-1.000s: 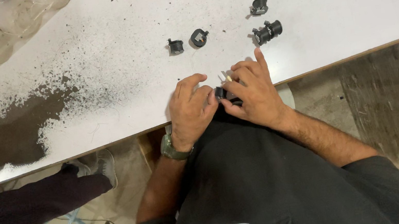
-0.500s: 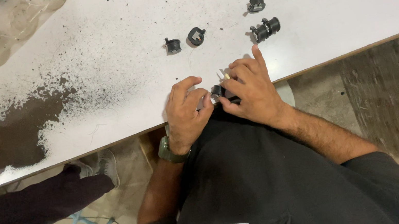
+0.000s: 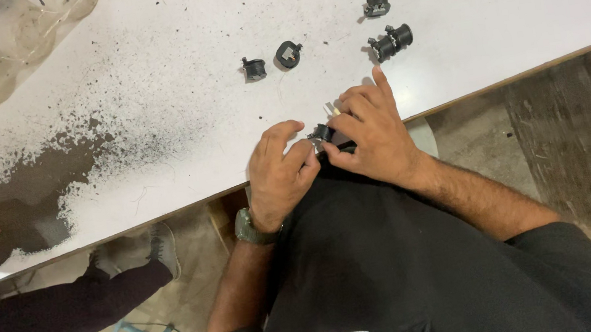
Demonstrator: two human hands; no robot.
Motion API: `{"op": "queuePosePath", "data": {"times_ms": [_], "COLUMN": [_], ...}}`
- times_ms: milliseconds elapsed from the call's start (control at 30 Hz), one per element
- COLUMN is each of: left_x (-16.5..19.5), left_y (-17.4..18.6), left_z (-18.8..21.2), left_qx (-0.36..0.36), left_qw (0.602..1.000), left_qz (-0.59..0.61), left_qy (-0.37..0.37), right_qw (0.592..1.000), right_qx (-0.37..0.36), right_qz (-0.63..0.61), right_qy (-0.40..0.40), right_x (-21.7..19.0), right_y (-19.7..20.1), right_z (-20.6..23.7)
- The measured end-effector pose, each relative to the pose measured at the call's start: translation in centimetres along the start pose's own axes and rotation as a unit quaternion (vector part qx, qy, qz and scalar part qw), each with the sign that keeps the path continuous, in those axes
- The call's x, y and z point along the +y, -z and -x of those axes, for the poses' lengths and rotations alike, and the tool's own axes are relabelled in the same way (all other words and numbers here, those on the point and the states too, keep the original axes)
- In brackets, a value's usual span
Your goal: The person sits at a white workbench assembling small black plastic fittings, pressing and twisting the parts together by hand one at a time and setting completed assemblies aside on the table. At times they hold a small light-colored hand tool while working on a part.
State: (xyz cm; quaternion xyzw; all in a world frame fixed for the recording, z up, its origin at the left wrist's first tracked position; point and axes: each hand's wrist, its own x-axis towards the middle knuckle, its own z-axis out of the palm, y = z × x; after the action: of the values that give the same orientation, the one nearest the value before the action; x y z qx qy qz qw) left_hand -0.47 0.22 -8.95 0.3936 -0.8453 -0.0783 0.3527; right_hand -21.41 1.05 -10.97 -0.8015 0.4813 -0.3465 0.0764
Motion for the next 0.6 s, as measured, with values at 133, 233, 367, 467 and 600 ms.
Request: {"op": "queuePosePath", "data": {"times_ms": [133, 233, 367, 467, 600], "left_x": [0.2, 0.3, 0.5, 0.7, 0.8], "left_y": [-0.2, -0.4, -0.4, -0.2, 0.1], "left_z": [-0.1, -0.5, -1.0, -1.3, -1.7], "left_qx": [-0.011, -0.007, -0.013, -0.024, -0.047], "left_qw": [0.999, 0.999, 0.993, 0.992, 0.987], "left_qz": [-0.018, 0.039, 0.099, 0.103, 0.110], "left_qy": [-0.030, 0.006, 0.063, 0.072, 0.104], "right_qw": [1.000, 1.000, 0.999, 0.999, 0.999], "right_qx": [-0.012, -0.023, -0.029, -0.032, -0.033], "right_qz": [0.000, -0.001, 0.001, 0.002, 0.004], "right_qy": [0.003, 0.017, 0.028, 0.031, 0.036], "right_x": [0.1, 0.2, 0.3, 0.2, 0.1], "right_y": [0.1, 0.2, 0.4, 0.5, 0.4], "right_z": [-0.1, -0.2, -0.4, -0.4, -0.4]}}
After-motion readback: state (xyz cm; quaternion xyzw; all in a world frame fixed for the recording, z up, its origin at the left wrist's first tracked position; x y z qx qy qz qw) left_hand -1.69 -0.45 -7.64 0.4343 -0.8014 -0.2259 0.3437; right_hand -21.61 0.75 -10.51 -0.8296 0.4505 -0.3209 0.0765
